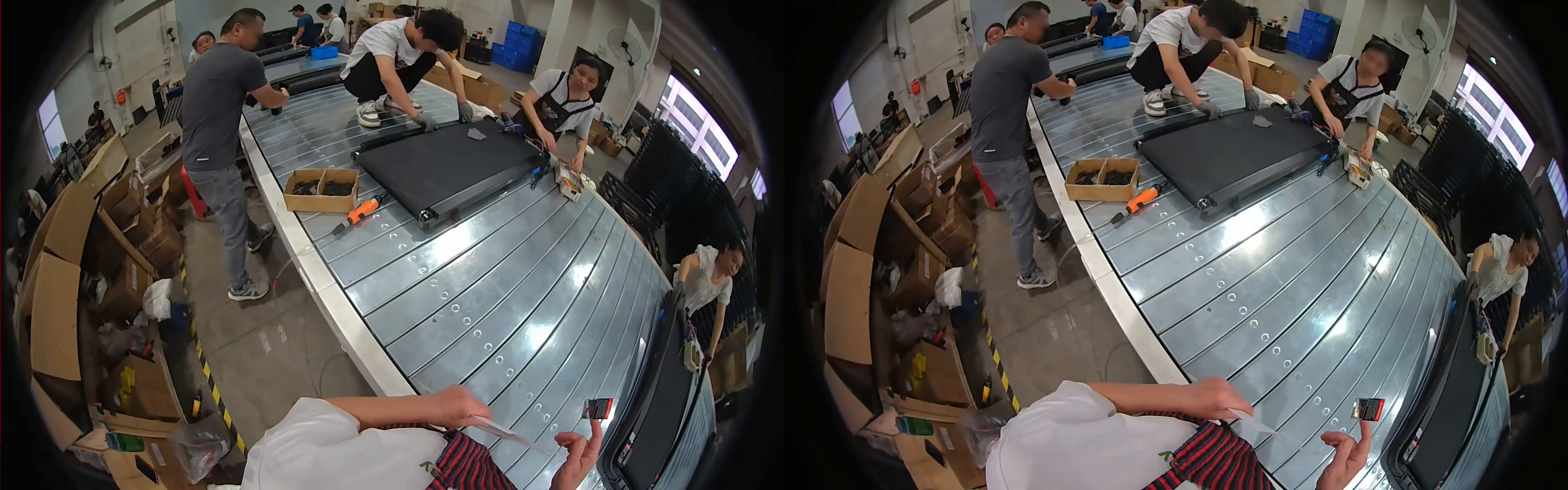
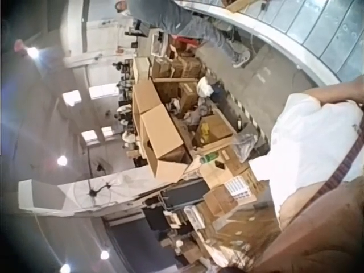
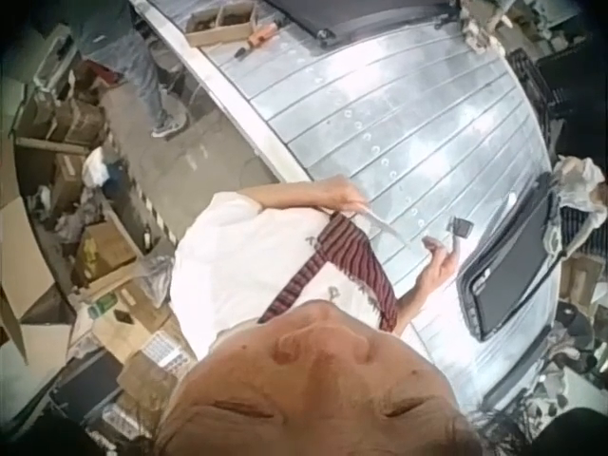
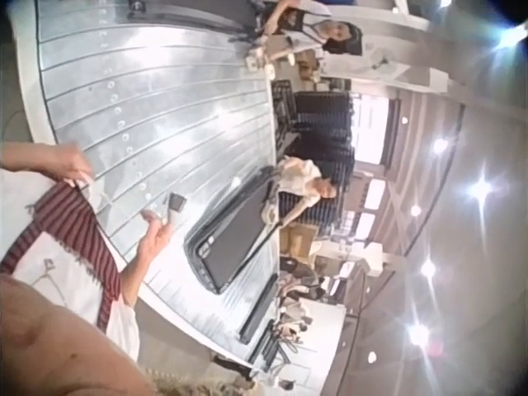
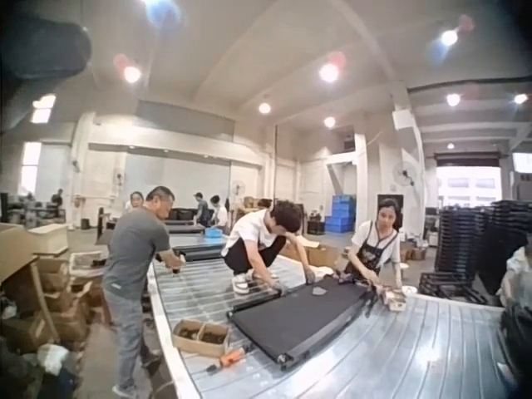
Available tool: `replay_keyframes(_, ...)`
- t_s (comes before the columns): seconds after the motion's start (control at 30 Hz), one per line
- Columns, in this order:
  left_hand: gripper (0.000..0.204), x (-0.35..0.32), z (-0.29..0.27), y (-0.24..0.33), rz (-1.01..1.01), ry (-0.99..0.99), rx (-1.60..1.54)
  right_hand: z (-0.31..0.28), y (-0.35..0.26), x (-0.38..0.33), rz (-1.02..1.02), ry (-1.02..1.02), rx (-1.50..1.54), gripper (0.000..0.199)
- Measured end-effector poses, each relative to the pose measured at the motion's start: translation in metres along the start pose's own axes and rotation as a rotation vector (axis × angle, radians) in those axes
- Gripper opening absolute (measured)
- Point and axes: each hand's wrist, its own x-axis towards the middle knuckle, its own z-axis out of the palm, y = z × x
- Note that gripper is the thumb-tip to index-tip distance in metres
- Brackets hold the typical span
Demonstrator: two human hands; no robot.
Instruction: Apply labels and stickers to treadmills moving on a factory assembly line.
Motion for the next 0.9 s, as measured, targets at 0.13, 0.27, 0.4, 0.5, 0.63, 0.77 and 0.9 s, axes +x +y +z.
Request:
replay_keyframes(0.13, 0.017, -0.004, -0.013, 0.010, -0.055, -0.033, -0.028, 0.009, 0.000, 0.006, -0.042, 0.003, 0.021, 0.041)
replay_keyframes(0.27, 0.016, -0.016, -0.014, 0.023, -0.080, -0.033, -0.104, 0.013, -0.005, 0.005, -0.050, -0.034, 0.000, 0.042)
replay_keyframes(0.4, 0.015, -0.024, -0.001, 0.038, -0.066, -0.012, -0.127, 0.006, 0.000, -0.002, -0.064, -0.062, -0.006, 0.042)
replay_keyframes(0.5, 0.013, -0.025, 0.017, 0.050, -0.084, -0.047, -0.089, -0.008, 0.008, -0.014, -0.051, -0.045, 0.032, 0.041)
replay_keyframes(0.63, 0.012, -0.023, 0.049, 0.069, -0.049, -0.065, -0.042, -0.036, 0.036, -0.033, -0.062, -0.013, 0.138, 0.046)
replay_keyframes(0.77, 0.015, -0.024, 0.089, 0.089, -0.030, -0.110, -0.052, -0.068, 0.038, -0.057, -0.063, -0.030, 0.143, 0.044)
replay_keyframes(0.9, 0.016, -0.022, 0.124, 0.115, -0.044, -0.126, -0.046, -0.108, 0.053, -0.082, -0.052, 0.003, 0.159, 0.043)
